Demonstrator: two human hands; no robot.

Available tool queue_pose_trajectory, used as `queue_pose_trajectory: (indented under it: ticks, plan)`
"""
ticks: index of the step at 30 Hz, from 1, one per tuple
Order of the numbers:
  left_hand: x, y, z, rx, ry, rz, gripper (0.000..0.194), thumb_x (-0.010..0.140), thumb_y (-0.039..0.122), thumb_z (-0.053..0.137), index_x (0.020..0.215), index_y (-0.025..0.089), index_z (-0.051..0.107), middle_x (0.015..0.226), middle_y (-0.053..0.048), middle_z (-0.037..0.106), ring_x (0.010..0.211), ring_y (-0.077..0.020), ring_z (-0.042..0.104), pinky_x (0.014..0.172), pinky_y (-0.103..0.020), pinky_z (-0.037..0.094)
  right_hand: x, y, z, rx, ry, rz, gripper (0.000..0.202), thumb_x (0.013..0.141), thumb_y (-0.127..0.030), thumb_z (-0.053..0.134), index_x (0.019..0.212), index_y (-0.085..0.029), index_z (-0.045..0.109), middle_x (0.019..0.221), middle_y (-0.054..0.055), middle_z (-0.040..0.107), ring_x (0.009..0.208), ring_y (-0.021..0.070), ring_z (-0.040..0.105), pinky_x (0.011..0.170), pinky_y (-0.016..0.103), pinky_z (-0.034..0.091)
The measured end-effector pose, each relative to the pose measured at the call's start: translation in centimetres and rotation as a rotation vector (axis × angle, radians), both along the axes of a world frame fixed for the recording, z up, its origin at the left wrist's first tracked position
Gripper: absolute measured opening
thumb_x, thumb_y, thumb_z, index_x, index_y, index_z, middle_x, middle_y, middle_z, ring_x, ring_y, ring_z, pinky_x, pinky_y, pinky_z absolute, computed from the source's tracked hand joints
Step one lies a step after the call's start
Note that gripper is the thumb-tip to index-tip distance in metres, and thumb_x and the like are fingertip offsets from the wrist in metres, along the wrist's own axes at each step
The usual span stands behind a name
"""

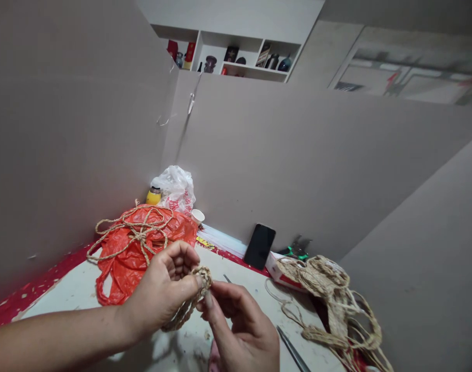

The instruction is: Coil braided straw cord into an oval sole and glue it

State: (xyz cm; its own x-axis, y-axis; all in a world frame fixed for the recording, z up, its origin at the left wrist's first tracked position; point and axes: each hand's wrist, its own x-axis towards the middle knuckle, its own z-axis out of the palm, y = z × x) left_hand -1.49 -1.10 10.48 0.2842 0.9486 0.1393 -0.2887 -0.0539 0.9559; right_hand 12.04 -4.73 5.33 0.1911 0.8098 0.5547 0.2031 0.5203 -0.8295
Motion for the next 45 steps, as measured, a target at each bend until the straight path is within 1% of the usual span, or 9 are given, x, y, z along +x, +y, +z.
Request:
queue_pose_trajectory:
  ticks: [3, 7, 14, 19, 25, 29, 34, 38, 45]
  plan:
    - [0.1, 0.1, -0.2, 0.004, 0.007, -0.005, 0.02, 0.067, 0.016, 0.067, 0.077, 0.018, 0.05, 0.067, 0.005, 0.053, 0.064, -0.0087, 0.05, 0.058, -0.02, 0.043, -0.4, 0.0, 0.2, -0.08, 0.084, -0.015, 0.009, 0.079, -0.027, 0.07, 0.085, -0.02, 0.068, 0.067, 0.001, 0.069, 0.057, 0.0137, 0.065, 0.054, 0.022, 0.053]
    - [0.2, 0.2, -0.6, -0.011, 0.006, -0.013, 0.02, 0.067, 0.018, 0.067, 0.076, 0.019, 0.049, 0.066, 0.005, 0.054, 0.062, -0.0092, 0.051, 0.056, -0.021, 0.044, -0.5, 0.0, 0.5, -0.118, 0.124, -0.015, 0.012, 0.077, -0.03, 0.072, 0.081, -0.019, 0.066, 0.063, 0.0, 0.067, 0.055, 0.0131, 0.063, 0.052, 0.022, 0.052]
    - [0.4, 0.3, -1.0, -0.024, -0.005, -0.01, 0.021, 0.065, 0.018, 0.068, 0.074, 0.019, 0.049, 0.064, 0.005, 0.056, 0.058, -0.0097, 0.054, 0.054, -0.022, 0.045, -0.5, 0.0, 0.9, -0.186, 0.207, 0.039, 0.015, 0.075, -0.032, 0.074, 0.075, -0.019, 0.066, 0.061, -0.001, 0.067, 0.055, 0.013, 0.063, 0.054, 0.022, 0.052]
    - [0.4, 0.2, -0.9, -0.052, -0.013, -0.028, 0.022, 0.065, 0.018, 0.069, 0.074, 0.019, 0.049, 0.063, 0.005, 0.056, 0.057, -0.0098, 0.054, 0.054, -0.022, 0.045, -0.1, -0.1, 0.9, -0.231, 0.185, 0.039, 0.017, 0.077, -0.032, 0.073, 0.072, -0.019, 0.064, 0.061, 0.0, 0.068, 0.057, 0.0127, 0.062, 0.056, 0.021, 0.05]
    - [0.2, 0.4, -0.1, -0.099, -0.01, -0.106, 0.027, 0.06, 0.015, 0.072, 0.074, 0.018, 0.05, 0.065, 0.005, 0.056, 0.058, -0.01, 0.054, 0.056, -0.022, 0.045, 0.8, 0.0, 0.4, -0.218, 0.152, 0.096, 0.015, 0.078, -0.032, 0.072, 0.077, -0.018, 0.067, 0.064, 0.002, 0.07, 0.058, 0.0132, 0.063, 0.057, 0.022, 0.052]
    - [0.1, 0.5, 0.2, -0.102, 0.02, -0.127, 0.028, 0.059, 0.014, 0.072, 0.075, 0.018, 0.05, 0.066, 0.004, 0.057, 0.059, -0.0103, 0.054, 0.058, -0.024, 0.046, 0.7, -0.3, 0.6, -0.247, 0.216, 0.06, 0.012, 0.076, -0.03, 0.074, 0.076, -0.019, 0.07, 0.063, 0.001, 0.071, 0.059, 0.012, 0.064, 0.058, 0.019, 0.052]
    - [0.0, 0.6, 0.0, -0.084, 0.063, -0.11, 0.026, 0.061, 0.013, 0.071, 0.077, 0.017, 0.051, 0.068, 0.004, 0.056, 0.063, -0.0096, 0.052, 0.059, -0.022, 0.044, 0.9, -0.4, 0.5, -0.231, 0.191, 0.079, 0.011, 0.076, -0.03, 0.074, 0.077, -0.02, 0.073, 0.062, 0.002, 0.072, 0.056, 0.0139, 0.065, 0.057, 0.021, 0.054]
    - [0.2, 0.5, -0.2, -0.087, 0.057, -0.107, 0.025, 0.061, 0.012, 0.07, 0.075, 0.017, 0.051, 0.067, 0.004, 0.055, 0.063, -0.0095, 0.051, 0.059, -0.022, 0.043, 0.9, -0.3, 0.2, -0.203, 0.178, 0.031, 0.01, 0.076, -0.029, 0.073, 0.077, -0.019, 0.072, 0.062, 0.002, 0.071, 0.057, 0.0145, 0.065, 0.057, 0.022, 0.054]
    - [0.3, 0.5, -0.6, -0.097, 0.046, -0.109, 0.024, 0.062, 0.014, 0.071, 0.075, 0.017, 0.051, 0.065, 0.005, 0.055, 0.06, -0.0089, 0.052, 0.057, -0.022, 0.044, 0.8, -0.5, 0.4, -0.182, 0.163, 0.027, 0.007, 0.076, -0.027, 0.073, 0.077, -0.02, 0.072, 0.062, 0.0, 0.071, 0.057, 0.0141, 0.066, 0.057, 0.022, 0.053]
